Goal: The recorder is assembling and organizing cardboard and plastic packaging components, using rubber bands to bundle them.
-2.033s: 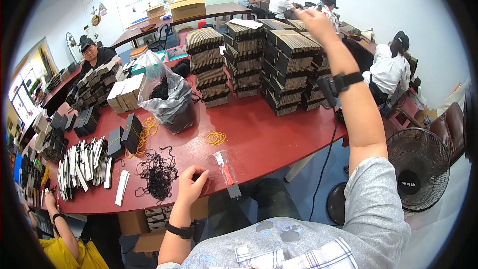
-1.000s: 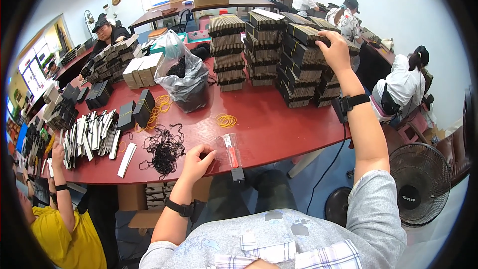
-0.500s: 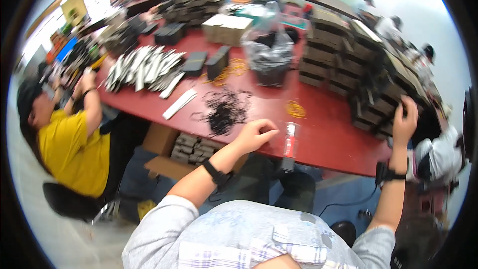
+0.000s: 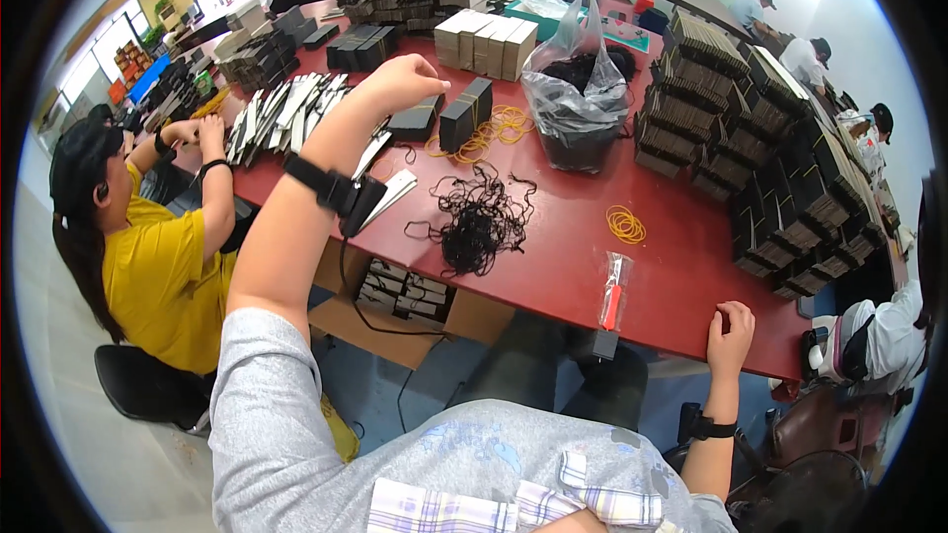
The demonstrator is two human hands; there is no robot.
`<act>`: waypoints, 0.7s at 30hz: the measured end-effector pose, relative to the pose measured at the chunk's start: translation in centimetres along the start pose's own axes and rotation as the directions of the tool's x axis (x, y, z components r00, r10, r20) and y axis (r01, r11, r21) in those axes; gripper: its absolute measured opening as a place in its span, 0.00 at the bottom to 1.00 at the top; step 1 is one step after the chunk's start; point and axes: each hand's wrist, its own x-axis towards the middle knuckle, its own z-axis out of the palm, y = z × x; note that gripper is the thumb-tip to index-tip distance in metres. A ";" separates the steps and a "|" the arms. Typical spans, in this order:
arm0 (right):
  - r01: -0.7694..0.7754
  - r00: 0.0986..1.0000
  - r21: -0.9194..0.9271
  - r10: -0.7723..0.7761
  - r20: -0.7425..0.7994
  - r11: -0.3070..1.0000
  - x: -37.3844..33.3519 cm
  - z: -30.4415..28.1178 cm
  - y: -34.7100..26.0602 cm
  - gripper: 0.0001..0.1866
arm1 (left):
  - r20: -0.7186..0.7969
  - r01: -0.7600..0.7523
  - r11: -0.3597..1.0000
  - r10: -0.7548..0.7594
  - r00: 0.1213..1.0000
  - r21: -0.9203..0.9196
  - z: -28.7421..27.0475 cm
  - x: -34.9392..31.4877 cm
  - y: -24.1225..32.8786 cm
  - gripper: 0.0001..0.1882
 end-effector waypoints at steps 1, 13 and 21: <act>-0.010 1.000 -0.002 0.010 -0.008 1.000 0.0 0.1 -0.1 0.07 | 0.040 -0.009 0.990 0.003 0.999 0.143 -0.1 1.9 0.6 0.24; -0.097 0.994 -0.034 0.095 -0.045 0.995 -0.2 -0.4 -1.9 0.07 | 0.238 -0.179 0.712 0.017 0.971 0.679 10.8 25.4 3.3 0.37; -0.126 0.992 -0.017 0.125 -0.010 0.992 1.4 -0.3 -2.0 0.08 | 0.022 -0.033 0.692 0.024 0.999 0.721 17.2 31.2 0.0 0.50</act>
